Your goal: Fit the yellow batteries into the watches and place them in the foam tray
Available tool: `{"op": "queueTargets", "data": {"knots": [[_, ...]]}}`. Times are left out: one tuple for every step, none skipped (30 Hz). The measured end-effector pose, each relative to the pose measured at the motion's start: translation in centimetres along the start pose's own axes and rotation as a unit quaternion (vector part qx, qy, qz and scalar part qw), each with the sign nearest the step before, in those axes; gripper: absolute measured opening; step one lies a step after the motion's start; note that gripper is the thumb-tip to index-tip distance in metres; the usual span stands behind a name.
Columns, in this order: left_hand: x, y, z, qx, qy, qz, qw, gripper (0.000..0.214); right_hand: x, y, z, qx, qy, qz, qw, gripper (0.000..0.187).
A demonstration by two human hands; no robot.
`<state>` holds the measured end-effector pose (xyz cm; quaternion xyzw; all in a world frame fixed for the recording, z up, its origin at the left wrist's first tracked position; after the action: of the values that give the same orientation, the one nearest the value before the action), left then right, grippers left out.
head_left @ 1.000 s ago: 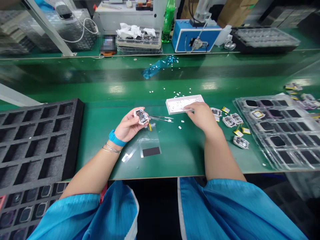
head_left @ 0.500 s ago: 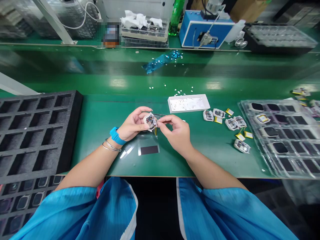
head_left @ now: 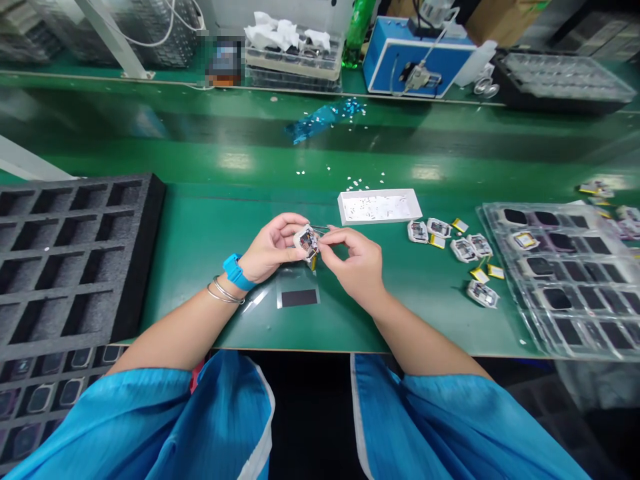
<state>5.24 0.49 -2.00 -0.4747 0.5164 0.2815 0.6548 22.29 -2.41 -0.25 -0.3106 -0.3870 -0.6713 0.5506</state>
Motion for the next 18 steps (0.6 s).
{"op": "queueTargets", "data": {"knots": [[0.05,0.0,0.01,-0.003,-0.005,0.005,1.0,0.056,-0.03,-0.02,0.02,-0.001,0.006,-0.002,1.0,0.012],[0.1,-0.01,0.02,-0.006,-0.012,0.01,1.0,0.056,-0.07,-0.05,0.03,-0.002,0.012,-0.003,1.0,0.012],[0.15,-0.02,0.02,-0.01,-0.018,0.017,1.0,0.056,-0.13,-0.07,0.05,-0.002,0.019,-0.005,1.0,0.013],[0.19,-0.04,0.0,-0.013,-0.023,0.024,0.999,0.057,-0.19,-0.09,0.06,-0.001,0.029,-0.009,1.0,0.014],[0.21,-0.06,-0.02,-0.016,-0.027,0.031,0.999,0.057,-0.26,-0.12,0.06,0.001,0.041,-0.017,0.999,0.014],[0.23,-0.1,-0.04,-0.02,-0.029,0.039,0.999,0.057,-0.33,-0.14,0.05,0.005,0.054,-0.028,0.998,0.015],[0.23,-0.15,-0.07,-0.023,-0.03,0.045,0.998,0.058,-0.41,-0.17,0.03,0.011,0.067,-0.042,0.997,0.015],[0.24,-0.2,-0.09,-0.026,-0.029,0.049,0.998,0.058,-0.48,-0.2,0.0,0.018,0.079,-0.058,0.995,0.015],[0.24,-0.25,-0.11,-0.029,-0.027,0.05,0.998,0.058,-0.56,-0.23,-0.04,0.024,0.089,-0.074,0.993,0.015],[0.25,-0.29,-0.12,-0.032,-0.024,0.048,0.998,0.058,-0.62,-0.24,-0.08,0.03,0.099,-0.09,0.991,0.015],[0.27,-0.3,-0.11,-0.035,-0.017,0.042,0.998,0.058,-0.67,-0.24,-0.11,0.036,0.106,-0.105,0.988,0.015],[0.3,-0.29,-0.08,-0.036,-0.007,0.033,0.999,0.058,-0.69,-0.23,-0.12,0.041,0.111,-0.119,0.986,0.015],[0.35,-0.24,-0.05,-0.036,0.01,0.02,0.999,0.058,-0.69,-0.2,-0.11,0.045,0.113,-0.131,0.984,0.015],[0.41,-0.18,-0.01,-0.034,0.03,0.004,0.999,0.059,-0.65,-0.15,-0.07,0.049,0.112,-0.136,0.983,0.015],[0.46,-0.09,0.02,-0.029,0.053,-0.014,0.998,0.059,-0.58,-0.08,0.0,0.053,0.107,-0.134,0.984,0.014],[0.48,-0.01,0.04,-0.021,0.075,-0.034,0.996,0.058,-0.49,0.01,0.08,0.054,0.098,-0.123,0.986,0.013],[0.47,0.08,0.05,-0.013,0.093,-0.051,0.994,0.057,-0.38,0.1,0.17,0.054,0.085,-0.104,0.989,0.012],[0.41,0.15,0.05,-0.005,0.105,-0.065,0.992,0.056,-0.26,0.19,0.24,0.051,0.072,-0.078,0.993,0.011]]}}
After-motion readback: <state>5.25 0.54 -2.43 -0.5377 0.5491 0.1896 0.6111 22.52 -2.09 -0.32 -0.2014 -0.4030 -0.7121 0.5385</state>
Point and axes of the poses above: each hand's wrist, its own z-axis towards the middle knuckle, its own y-axis out of the back of the hand, x = y × z, the point moved 2 cm from there along z, towards the middle knuckle, and after that the axes turned 8 degrees about z, right-handed, at the moved point
